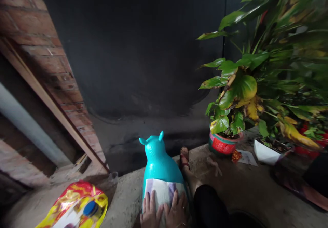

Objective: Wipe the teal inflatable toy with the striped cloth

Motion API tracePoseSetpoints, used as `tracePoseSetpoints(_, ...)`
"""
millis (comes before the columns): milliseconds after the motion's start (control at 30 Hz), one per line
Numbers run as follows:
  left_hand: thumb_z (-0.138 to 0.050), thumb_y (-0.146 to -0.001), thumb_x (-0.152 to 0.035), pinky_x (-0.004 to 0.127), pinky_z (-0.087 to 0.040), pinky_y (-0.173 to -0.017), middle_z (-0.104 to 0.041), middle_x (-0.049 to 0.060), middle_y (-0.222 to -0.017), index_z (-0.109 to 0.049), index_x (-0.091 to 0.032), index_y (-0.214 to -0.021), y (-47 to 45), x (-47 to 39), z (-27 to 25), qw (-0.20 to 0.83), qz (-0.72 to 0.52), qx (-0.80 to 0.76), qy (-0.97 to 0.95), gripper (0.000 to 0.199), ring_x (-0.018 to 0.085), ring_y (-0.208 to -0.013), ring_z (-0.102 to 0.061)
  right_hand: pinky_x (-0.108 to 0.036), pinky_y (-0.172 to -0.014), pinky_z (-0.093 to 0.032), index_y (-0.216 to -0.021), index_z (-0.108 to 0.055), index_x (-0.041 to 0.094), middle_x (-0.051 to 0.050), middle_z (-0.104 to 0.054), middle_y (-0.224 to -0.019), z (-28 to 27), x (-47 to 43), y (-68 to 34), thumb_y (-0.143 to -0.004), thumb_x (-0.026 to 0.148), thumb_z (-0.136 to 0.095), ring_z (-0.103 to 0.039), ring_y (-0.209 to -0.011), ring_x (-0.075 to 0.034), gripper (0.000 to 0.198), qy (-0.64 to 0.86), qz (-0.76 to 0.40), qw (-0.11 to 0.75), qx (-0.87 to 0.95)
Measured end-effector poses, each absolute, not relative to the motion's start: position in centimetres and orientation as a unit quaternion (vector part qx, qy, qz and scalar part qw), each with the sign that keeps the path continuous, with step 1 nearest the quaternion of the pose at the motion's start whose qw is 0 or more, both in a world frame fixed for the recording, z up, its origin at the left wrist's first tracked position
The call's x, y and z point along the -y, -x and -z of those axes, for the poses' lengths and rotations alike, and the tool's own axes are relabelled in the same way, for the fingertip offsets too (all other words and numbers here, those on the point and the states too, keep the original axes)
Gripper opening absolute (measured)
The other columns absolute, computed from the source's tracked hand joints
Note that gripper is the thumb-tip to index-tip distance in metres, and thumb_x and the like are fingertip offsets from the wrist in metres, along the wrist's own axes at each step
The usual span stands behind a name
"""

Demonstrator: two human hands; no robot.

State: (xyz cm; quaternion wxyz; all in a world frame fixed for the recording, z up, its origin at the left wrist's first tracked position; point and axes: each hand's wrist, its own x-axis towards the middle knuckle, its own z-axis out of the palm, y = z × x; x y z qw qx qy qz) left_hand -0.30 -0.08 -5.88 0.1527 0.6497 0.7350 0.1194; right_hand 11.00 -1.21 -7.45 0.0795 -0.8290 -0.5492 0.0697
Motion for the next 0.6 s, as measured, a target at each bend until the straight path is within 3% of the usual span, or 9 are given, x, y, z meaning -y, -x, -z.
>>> tracePoseSetpoints(100, -0.043, -0.092, -0.047, 0.059, -0.034, -0.110, -0.017, 0.014, -0.159, -0.028, -0.019, -0.148, 0.0, 1.0, 4.5, 0.159, -0.108, -0.733, -0.653, 0.064, 0.032, -0.147, -0.018, -0.059, -0.109, -0.034, -0.143, -0.041, 0.010, -0.026, -0.042, -0.143, 5.9, 1.9, -10.7, -0.090, 0.047, -0.042, -0.043, -0.133, -0.041, 0.065, 0.841, -0.087, 0.062, 0.530)
tracePoseSetpoints(333, -0.042, -0.093, -0.044, 0.060, -0.028, -0.114, -0.014, 0.011, -0.160, -0.027, -0.020, -0.148, -0.4, 0.6, 3.2, 0.173, -0.095, -0.734, -0.650, 0.062, 0.030, -0.149, -0.012, -0.057, -0.101, -0.042, -0.146, -0.035, 0.008, -0.029, -0.040, -0.144, 5.5, 0.8, -10.9, -0.094, 0.050, -0.033, -0.044, -0.131, -0.041, 0.067, 0.857, -0.105, 0.065, 0.501)
tracePoseSetpoints(500, -0.036, -0.095, -0.040, 0.060, -0.027, -0.115, -0.009, 0.010, -0.161, -0.022, -0.023, -0.149, -0.1, -2.4, 4.0, 0.158, -0.034, -0.718, -0.677, 0.058, 0.028, -0.149, -0.009, -0.051, -0.107, -0.039, -0.148, -0.031, 0.009, -0.024, -0.032, -0.151, 3.3, -3.0, -12.1, -0.098, 0.047, -0.030, -0.033, -0.140, -0.037, 0.063, 0.844, -0.154, 0.062, 0.510)
tracePoseSetpoints(600, -0.036, -0.095, -0.042, 0.060, -0.029, -0.114, -0.012, 0.011, -0.161, -0.023, -0.024, -0.149, -0.3, -5.5, 4.5, 0.123, -0.043, -0.714, -0.688, 0.058, 0.030, -0.149, -0.009, -0.054, -0.107, -0.038, -0.150, -0.027, 0.010, -0.023, -0.026, -0.154, 1.9, -7.1, -13.1, -0.098, 0.046, -0.031, -0.029, -0.142, -0.038, 0.063, 0.820, -0.209, 0.060, 0.530)
